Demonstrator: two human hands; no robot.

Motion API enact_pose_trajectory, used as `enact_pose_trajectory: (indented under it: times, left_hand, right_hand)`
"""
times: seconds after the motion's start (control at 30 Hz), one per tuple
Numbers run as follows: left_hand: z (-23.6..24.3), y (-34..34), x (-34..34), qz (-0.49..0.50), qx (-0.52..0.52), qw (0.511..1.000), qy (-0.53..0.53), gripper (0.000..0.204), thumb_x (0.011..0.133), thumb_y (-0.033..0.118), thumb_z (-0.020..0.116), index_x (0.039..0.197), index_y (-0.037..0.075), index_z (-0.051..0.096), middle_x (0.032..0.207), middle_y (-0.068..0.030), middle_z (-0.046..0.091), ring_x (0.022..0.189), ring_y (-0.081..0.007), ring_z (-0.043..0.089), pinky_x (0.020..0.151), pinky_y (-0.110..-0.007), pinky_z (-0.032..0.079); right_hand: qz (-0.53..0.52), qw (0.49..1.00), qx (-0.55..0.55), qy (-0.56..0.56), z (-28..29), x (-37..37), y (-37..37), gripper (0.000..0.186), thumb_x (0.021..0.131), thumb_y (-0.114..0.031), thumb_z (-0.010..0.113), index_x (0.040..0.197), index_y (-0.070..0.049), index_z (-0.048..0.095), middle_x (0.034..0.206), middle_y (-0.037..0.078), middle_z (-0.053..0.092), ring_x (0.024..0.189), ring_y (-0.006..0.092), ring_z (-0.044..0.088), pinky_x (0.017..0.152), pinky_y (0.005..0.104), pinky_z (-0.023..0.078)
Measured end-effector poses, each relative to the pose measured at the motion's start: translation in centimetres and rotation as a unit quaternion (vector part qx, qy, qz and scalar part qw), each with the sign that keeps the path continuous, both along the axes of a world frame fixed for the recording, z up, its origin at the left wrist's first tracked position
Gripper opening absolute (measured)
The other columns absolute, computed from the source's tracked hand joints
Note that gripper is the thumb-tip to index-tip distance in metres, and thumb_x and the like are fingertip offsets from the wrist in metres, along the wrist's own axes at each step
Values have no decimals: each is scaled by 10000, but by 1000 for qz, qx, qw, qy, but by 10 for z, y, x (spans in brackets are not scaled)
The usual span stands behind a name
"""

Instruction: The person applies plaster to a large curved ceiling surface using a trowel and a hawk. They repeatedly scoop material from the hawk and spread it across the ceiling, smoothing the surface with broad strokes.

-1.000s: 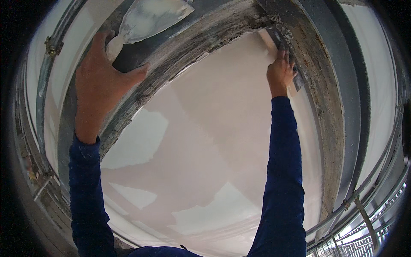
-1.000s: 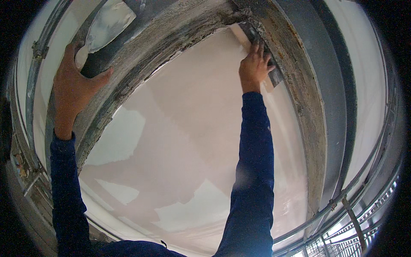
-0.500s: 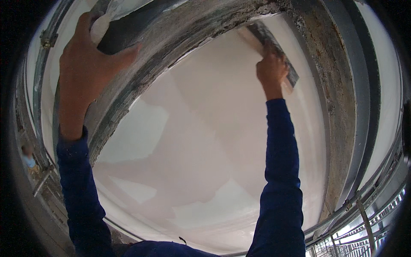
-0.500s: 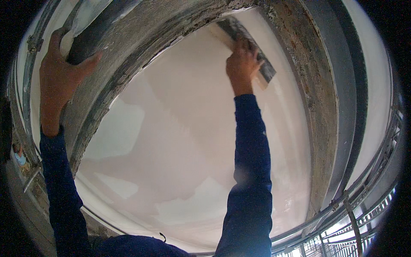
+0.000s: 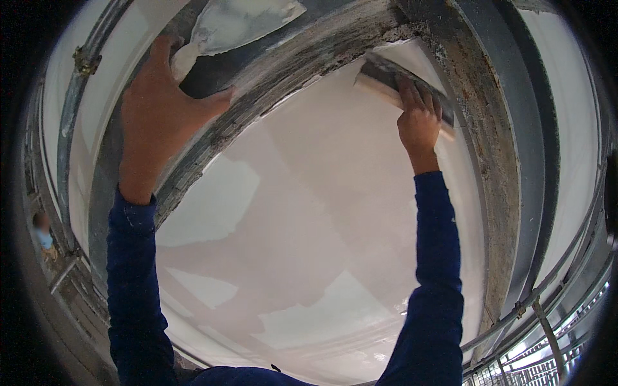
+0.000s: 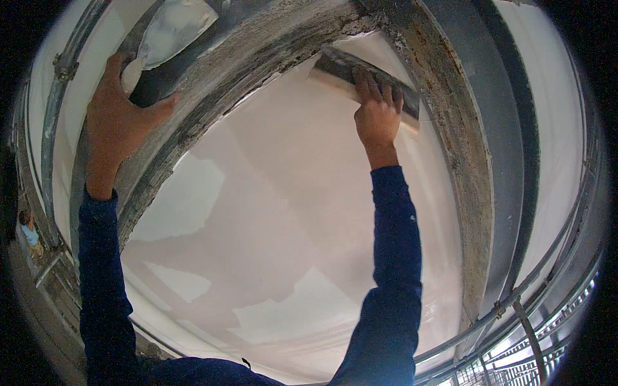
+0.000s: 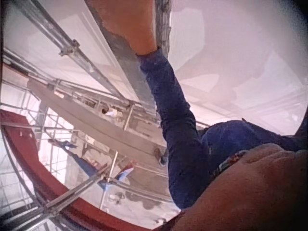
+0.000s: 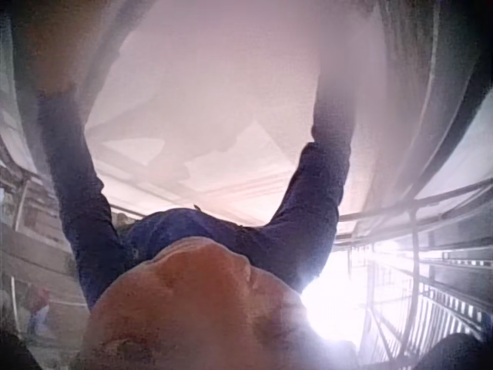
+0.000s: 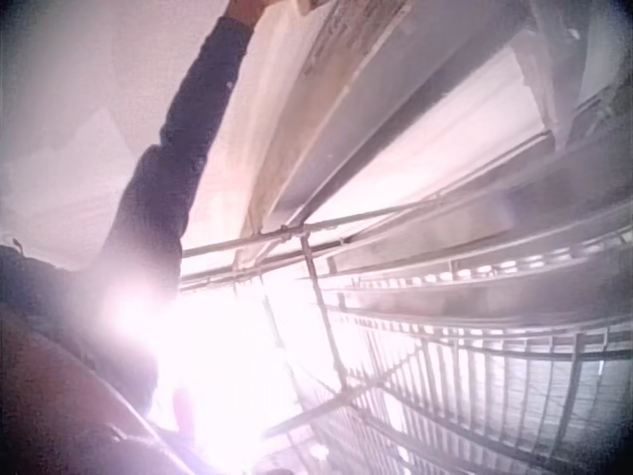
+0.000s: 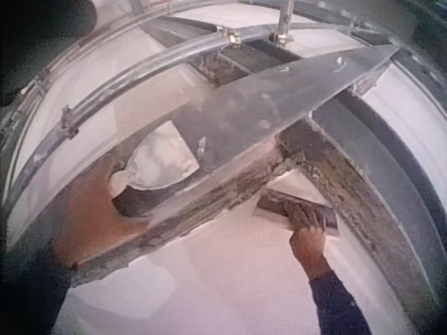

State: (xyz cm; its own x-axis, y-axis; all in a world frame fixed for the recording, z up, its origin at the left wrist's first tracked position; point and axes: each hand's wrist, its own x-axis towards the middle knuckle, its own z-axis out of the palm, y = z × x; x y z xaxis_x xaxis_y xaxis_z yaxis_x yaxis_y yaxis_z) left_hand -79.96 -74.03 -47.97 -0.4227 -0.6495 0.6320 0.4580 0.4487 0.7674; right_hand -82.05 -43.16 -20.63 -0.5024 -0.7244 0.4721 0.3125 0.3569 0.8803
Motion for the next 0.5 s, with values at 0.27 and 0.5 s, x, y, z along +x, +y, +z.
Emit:
enact_pose_trajectory:
  times: [0.27,0.5]
  left_hand:
    - [-8,-1,-9,47,-19,998,40,811,587,347,856,1228,11,492,1003,-239,662,895,-339,687,805,-428,554]
    - [0,4,-3,18,-1,1000,11,846,599,369,849,1268,12,474,1032,-247,659,902,-334,691,828,-408,559]
  right_hand:
    - [37,981,148,-123,19,-2,6,642,761,-30,612,1357,-241,500,1416,-61,470,1310,181,415,1148,471,262]
    - [85,990,107,-35,59,-31,16,700,700,7,666,1334,-252,524,1418,-60,466,1293,194,428,1127,455,286]
